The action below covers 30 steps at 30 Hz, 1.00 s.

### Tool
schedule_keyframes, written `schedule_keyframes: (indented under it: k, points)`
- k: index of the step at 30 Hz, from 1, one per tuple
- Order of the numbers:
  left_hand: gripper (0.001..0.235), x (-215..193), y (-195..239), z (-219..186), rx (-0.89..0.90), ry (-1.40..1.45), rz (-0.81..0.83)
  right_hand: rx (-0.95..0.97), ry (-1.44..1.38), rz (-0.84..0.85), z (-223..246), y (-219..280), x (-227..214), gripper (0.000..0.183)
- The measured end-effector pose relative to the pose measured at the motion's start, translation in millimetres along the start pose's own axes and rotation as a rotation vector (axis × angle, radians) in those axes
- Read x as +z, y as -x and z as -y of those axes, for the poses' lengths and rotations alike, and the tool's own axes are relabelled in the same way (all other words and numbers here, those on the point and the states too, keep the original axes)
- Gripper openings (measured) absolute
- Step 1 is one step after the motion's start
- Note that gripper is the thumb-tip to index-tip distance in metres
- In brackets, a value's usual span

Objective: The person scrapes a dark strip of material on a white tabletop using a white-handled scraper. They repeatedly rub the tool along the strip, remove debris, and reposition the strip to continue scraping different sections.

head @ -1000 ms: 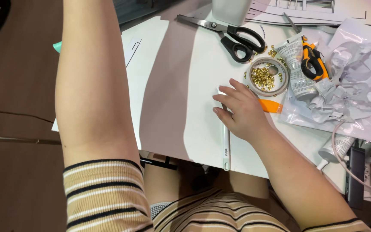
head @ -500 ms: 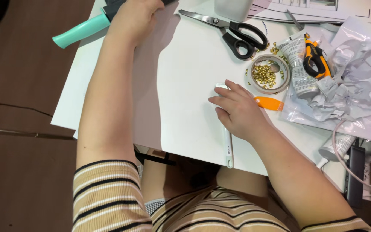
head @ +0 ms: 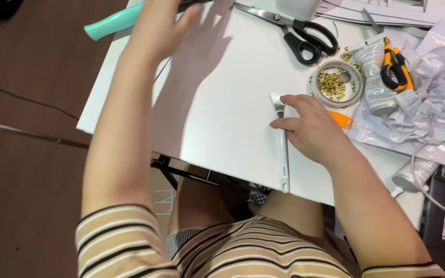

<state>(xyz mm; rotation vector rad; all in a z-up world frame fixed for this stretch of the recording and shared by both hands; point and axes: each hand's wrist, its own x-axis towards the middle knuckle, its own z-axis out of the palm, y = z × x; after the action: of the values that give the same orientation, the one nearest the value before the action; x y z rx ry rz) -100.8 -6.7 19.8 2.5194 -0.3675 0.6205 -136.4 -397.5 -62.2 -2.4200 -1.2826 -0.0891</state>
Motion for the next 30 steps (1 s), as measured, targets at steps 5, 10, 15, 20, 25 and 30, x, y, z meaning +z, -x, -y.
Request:
schedule_keyframes:
  k: [5, 10, 15, 20, 25, 30]
  points:
    - [0.038, -49.6, 144.0, -20.2, -0.425, -0.334, 0.021, -0.135, 0.032, -0.064, 9.7, -2.7, -3.6, 0.025]
    - [0.038, -41.1, 256.9, -31.8, -0.660, -0.525, -0.014, -0.029, 0.024, -0.089, 11.1, -1.7, 10.0, 0.025]
    - [0.031, -27.9, 287.2, -38.5, -0.592, -0.598, -0.149, 0.031, -0.058, -0.166, 16.2, -0.4, 15.7, 0.024]
    - [0.038, -42.4, 266.9, -70.5, -0.564, -0.202, 0.108, -0.072, -0.288, -0.453, 29.5, -2.2, 1.0, 0.027]
    - [0.026, -32.4, 269.3, -70.5, -0.398, -0.227, -0.034, 0.042, -0.283, -0.509, 32.1, -0.3, 0.9, 0.020]
    - [0.025, -50.0, 255.4, -65.9, -0.407, -0.194, -0.101, 0.229, -0.422, -0.440, 41.3, 0.4, -3.0, 0.020]
